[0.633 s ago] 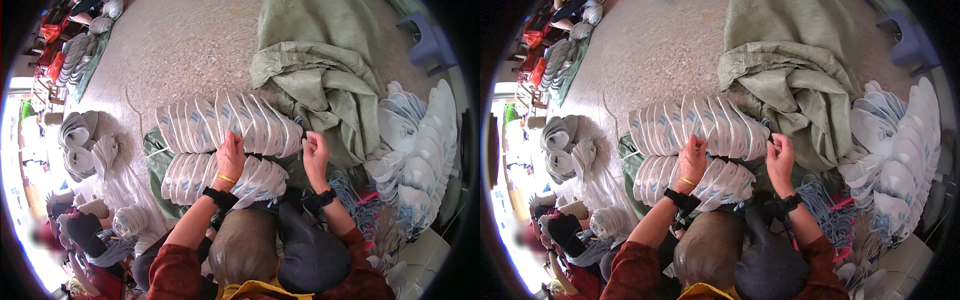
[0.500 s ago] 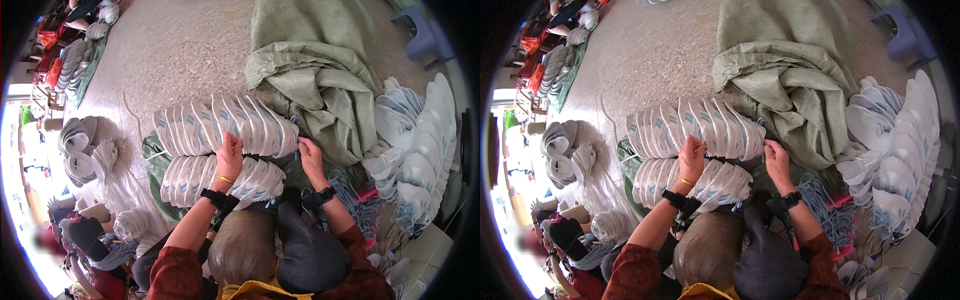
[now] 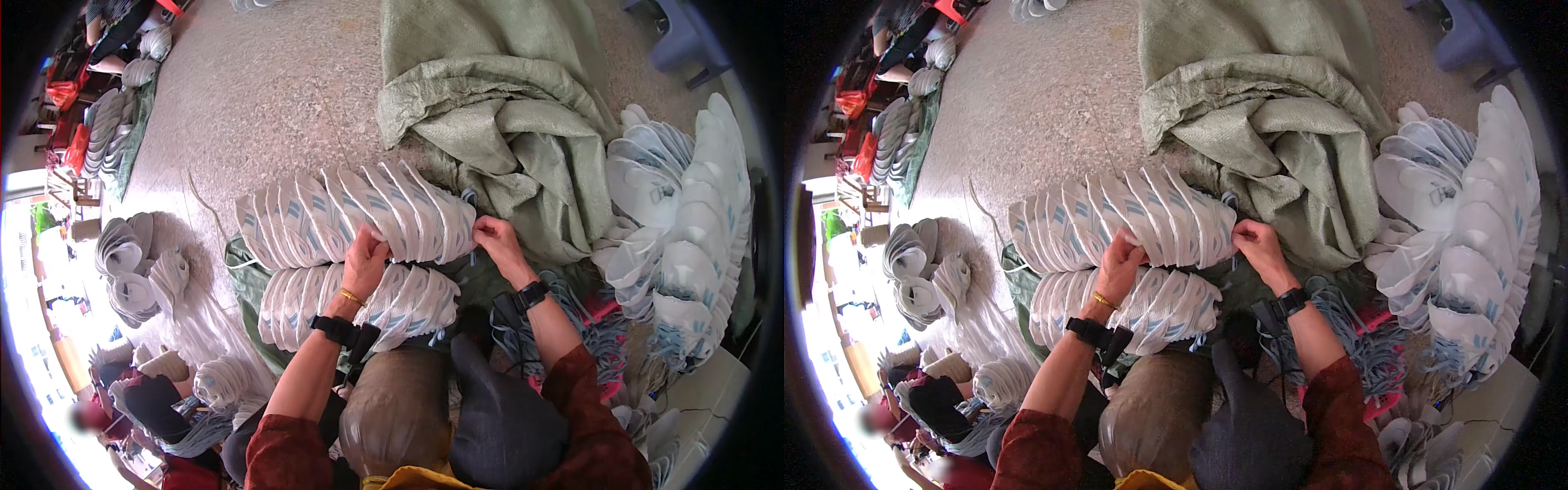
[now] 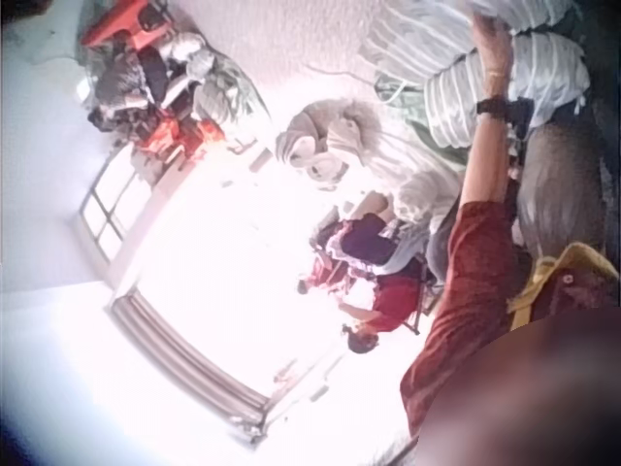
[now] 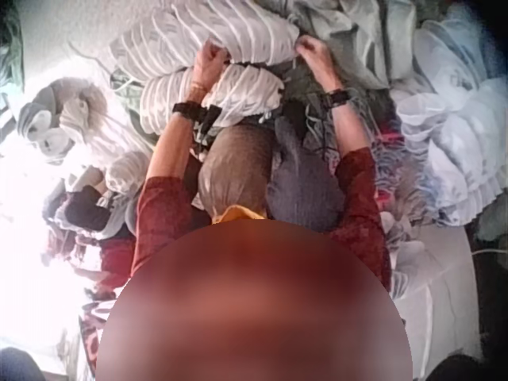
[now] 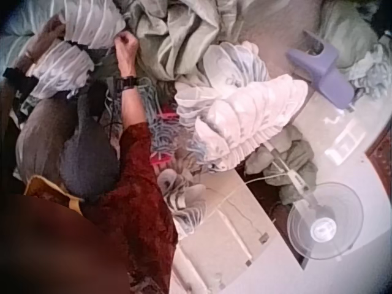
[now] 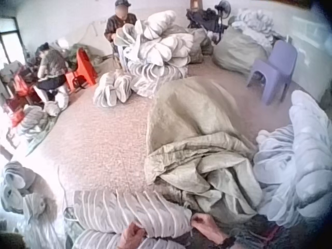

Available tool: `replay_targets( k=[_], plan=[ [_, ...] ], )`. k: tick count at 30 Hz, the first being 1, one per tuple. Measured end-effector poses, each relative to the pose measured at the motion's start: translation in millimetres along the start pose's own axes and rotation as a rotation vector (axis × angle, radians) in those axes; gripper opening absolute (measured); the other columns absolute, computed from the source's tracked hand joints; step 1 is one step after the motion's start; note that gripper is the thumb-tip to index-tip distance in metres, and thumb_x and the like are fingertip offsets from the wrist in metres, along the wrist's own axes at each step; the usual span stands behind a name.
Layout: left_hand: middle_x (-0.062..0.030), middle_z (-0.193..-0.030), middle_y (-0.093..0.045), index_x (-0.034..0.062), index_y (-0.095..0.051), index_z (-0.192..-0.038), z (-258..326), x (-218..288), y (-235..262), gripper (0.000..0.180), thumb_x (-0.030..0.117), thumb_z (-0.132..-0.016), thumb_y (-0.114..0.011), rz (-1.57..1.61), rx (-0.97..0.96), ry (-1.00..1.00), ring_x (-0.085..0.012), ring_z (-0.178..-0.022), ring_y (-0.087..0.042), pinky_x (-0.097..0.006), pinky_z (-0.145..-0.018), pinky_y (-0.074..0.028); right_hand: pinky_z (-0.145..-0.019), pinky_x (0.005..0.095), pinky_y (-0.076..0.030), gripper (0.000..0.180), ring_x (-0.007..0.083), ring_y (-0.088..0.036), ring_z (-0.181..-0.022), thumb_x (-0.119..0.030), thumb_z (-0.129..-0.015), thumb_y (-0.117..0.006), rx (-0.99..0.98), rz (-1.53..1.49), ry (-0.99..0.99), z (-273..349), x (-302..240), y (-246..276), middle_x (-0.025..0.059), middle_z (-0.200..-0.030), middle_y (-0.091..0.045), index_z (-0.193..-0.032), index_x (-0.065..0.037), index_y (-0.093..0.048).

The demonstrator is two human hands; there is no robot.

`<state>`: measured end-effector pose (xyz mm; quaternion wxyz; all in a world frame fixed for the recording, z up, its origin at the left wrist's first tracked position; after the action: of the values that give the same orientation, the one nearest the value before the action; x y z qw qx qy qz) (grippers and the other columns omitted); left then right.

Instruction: Organize, tie together, and bag stacks of white shoe upper components in a manufacturing setting.

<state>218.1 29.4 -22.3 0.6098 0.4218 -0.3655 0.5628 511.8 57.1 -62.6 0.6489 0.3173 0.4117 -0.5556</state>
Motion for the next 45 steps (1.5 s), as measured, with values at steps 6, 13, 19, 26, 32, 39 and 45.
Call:
replay_targets(
  k=[6,13,19,26,32,39,45],
  plan=[
    [-0.0069,-0.094,-0.071,0.0003,-0.06,-0.113,-5,-2,14,0.026,-0.003,-0.088,-0.055,-0.021,-0.134,0.074,-0.0139,-0.084,-0.069,-0.027,-0.075,-0.054,-0.067,0.0231,-0.044,0.016,0.0036,-0.051,-0.07,-0.007,-0.087,-0.06,-0.062,0.211,0.039,8,-21,-13,-0.0019,-0.073,-0.063,-0.085,0.008,-0.066],
    [-0.0051,-0.101,-0.071,-0.001,-0.062,-0.119,-14,3,18,0.034,-0.006,-0.086,-0.056,-0.033,-0.232,0.143,-0.0136,-0.09,-0.068,-0.027,-0.081,-0.054,-0.063,0.026,-0.042,0.021,0.0037,-0.045,-0.07,-0.011,-0.09,-0.057,-0.302,0.141,0.023,-3,-7,-13,-0.0057,-0.071,-0.054,-0.086,0.008,-0.064],
    [-0.0061,-0.101,-0.071,-0.0017,-0.062,-0.117,-21,-5,19,0.029,-0.005,-0.088,-0.058,-0.044,-0.227,0.173,-0.0137,-0.091,-0.068,-0.027,-0.082,-0.053,-0.066,0.0247,-0.041,0.018,0.0036,-0.045,-0.073,-0.009,-0.09,-0.054,-0.315,0.106,0.05,-21,-14,-17,-0.0071,-0.074,-0.053,-0.09,0.007,-0.063],
    [-0.005,-0.104,-0.07,-0.0019,-0.062,-0.116,-20,-4,16,0.026,-0.003,-0.09,-0.06,-0.011,-0.221,0.14,-0.0129,-0.093,-0.066,-0.027,-0.082,-0.053,-0.086,0.0253,-0.044,0.027,0.0082,-0.055,-0.094,-0.006,-0.089,-0.051,-0.496,0.064,-0.041,-40,-28,-21,-0.0004,-0.1,-0.066,-0.109,0.004,-0.066],
    [-0.0047,-0.109,-0.07,-0.0015,-0.061,-0.118,-29,-7,14,0.027,-0.002,-0.091,-0.06,0.067,-0.244,0.157,-0.0142,-0.099,-0.066,-0.029,-0.087,-0.053,-0.105,0.031,-0.038,0.043,0.0167,-0.053,-0.118,-0.005,-0.091,-0.049,-0.525,-0.316,-0.342,-52,-9,-22,0.0073,-0.134,-0.057,-0.133,0.004,-0.054],
    [-0.001,-0.099,-0.071,0.0009,-0.065,-0.11,-41,-4,25,0.028,-0.008,-0.085,-0.056,-0.001,-0.24,0.076,-0.0114,-0.087,-0.066,-0.029,-0.078,-0.053,-0.106,0.0338,-0.039,0.051,0.0172,-0.051,-0.124,-0.003,-0.09,-0.054,-0.403,-0.394,-0.409,-40,-21,-35,0.0083,-0.139,-0.054,-0.141,0.001,-0.046],
    [-0.0013,-0.092,-0.073,0.0003,-0.07,-0.101,-42,11,15,0.02,-0.003,-0.084,-0.061,-0.617,-0.213,-0.059,-0.0088,-0.089,-0.063,-0.029,-0.081,-0.051,-0.108,0.0335,-0.038,0.063,0.0181,-0.048,-0.129,-0.006,-0.088,-0.056,-0.4,-0.36,-0.234,-44,-29,-37,0.0083,-0.143,-0.049,-0.147,-0.001,-0.037]
  ],
)
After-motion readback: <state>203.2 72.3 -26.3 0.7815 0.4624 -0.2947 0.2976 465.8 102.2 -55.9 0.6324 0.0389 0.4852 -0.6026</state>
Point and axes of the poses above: each hand's wrist, its own z-axis away from the middle knuckle, its own y-axis out of the back of the hand, x = y × z, the point moved 1 cm from there along -z, towards the middle knuckle
